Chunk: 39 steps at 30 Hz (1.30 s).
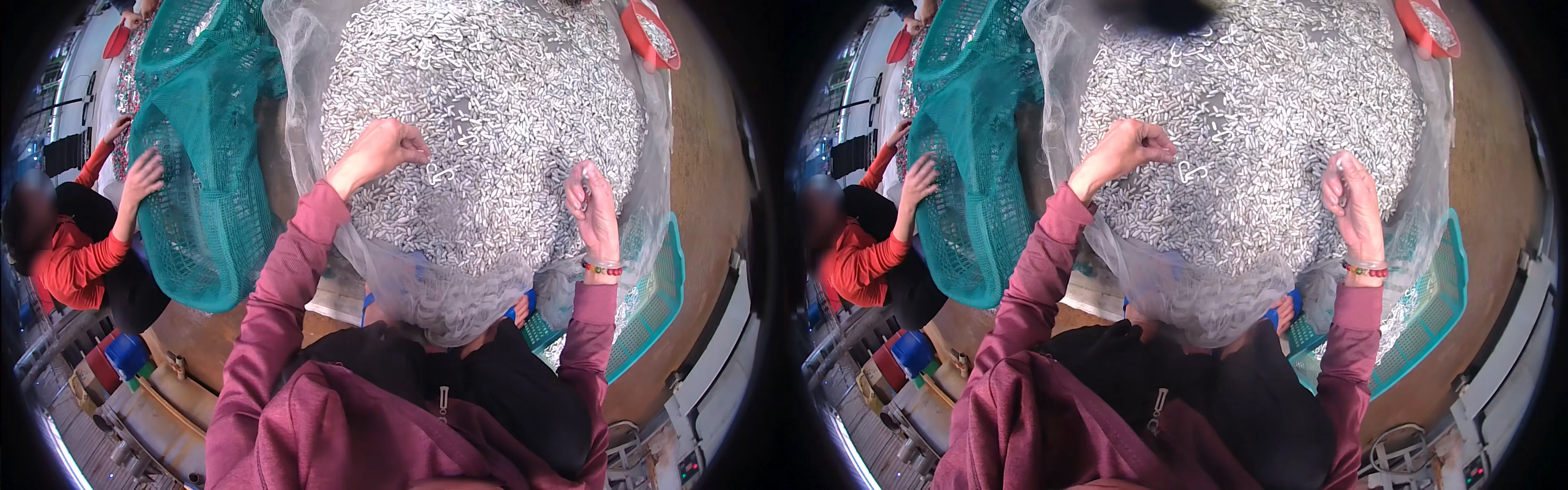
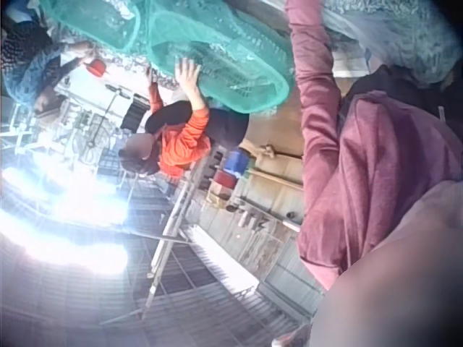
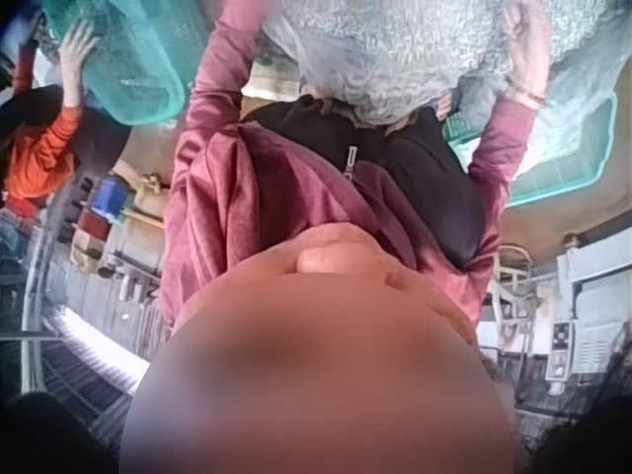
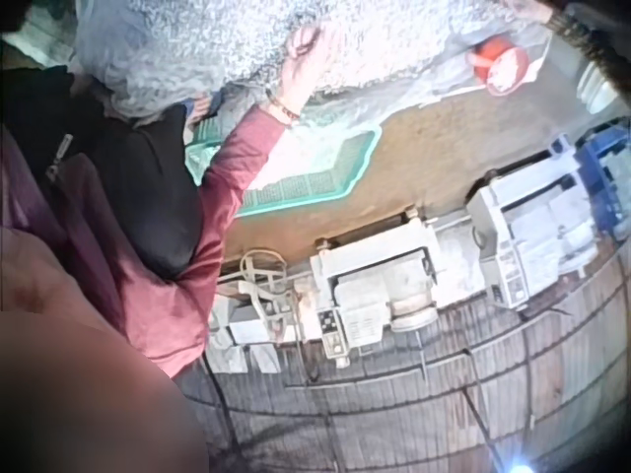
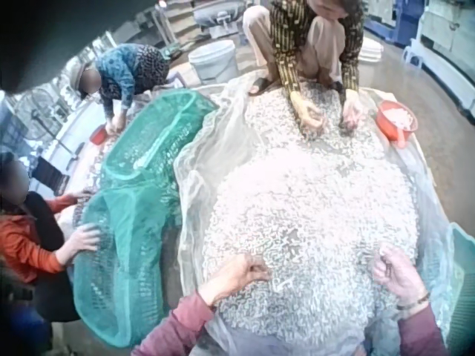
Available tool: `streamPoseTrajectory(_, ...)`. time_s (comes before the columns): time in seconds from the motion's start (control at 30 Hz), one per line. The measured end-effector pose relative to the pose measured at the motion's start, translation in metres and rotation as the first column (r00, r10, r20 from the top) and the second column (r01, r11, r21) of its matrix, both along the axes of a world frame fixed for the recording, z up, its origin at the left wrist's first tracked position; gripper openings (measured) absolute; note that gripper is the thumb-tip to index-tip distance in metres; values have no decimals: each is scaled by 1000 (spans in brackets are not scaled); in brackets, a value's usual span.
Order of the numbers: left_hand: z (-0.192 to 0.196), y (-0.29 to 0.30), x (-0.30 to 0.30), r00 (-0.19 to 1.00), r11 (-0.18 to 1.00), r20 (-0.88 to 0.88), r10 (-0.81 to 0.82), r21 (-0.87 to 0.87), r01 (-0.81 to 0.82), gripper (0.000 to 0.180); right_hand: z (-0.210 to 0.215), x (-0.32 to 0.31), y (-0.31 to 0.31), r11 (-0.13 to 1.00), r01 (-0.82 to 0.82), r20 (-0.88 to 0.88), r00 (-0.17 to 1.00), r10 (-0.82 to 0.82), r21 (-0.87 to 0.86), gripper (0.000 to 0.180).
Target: The person sits on the floor and sorts small silver fish by hand from a large pile on a plastic sheet into green baskets. They repeatedly scoop fish with both hands and transfer them into the baskets, occasionally using a red scoop to move larger quantities.
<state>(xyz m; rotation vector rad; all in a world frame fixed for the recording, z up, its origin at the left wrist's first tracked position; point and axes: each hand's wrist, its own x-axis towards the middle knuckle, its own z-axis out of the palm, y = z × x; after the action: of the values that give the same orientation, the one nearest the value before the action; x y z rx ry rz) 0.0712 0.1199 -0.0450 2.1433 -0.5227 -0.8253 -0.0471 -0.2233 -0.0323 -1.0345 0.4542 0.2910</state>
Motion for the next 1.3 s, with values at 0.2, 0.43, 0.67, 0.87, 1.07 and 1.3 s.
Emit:
streamPoseTrajectory(0.2,-10,4,10,986,991,-118,118,77,-109,36,-7,4,16,993,-35,-49,998,29,-115,17)
streamPoseTrajectory(0.43,-1,19,10,877,945,-479,-25,-296,-135,24,-4,15,33,875,-114,-18,993,119,-471,15)
streamPoseTrajectory(0.67,-8,30,-6,684,636,-696,-218,-633,-442,21,13,24,52,957,-258,119,963,243,131,16)
streamPoseTrajectory(0.87,-21,17,-9,684,747,-711,-164,-543,-385,27,-36,44,116,691,-447,39,824,566,-568,15)
streamPoseTrajectory(1.07,-53,-1,-31,880,978,452,-146,-67,197,16,-65,26,134,316,-330,-52,760,647,-889,18)
streamPoseTrajectory(1.3,-31,1,-11,992,957,91,85,-283,-56,25,-12,27,73,978,-204,-74,977,201,-37,23)
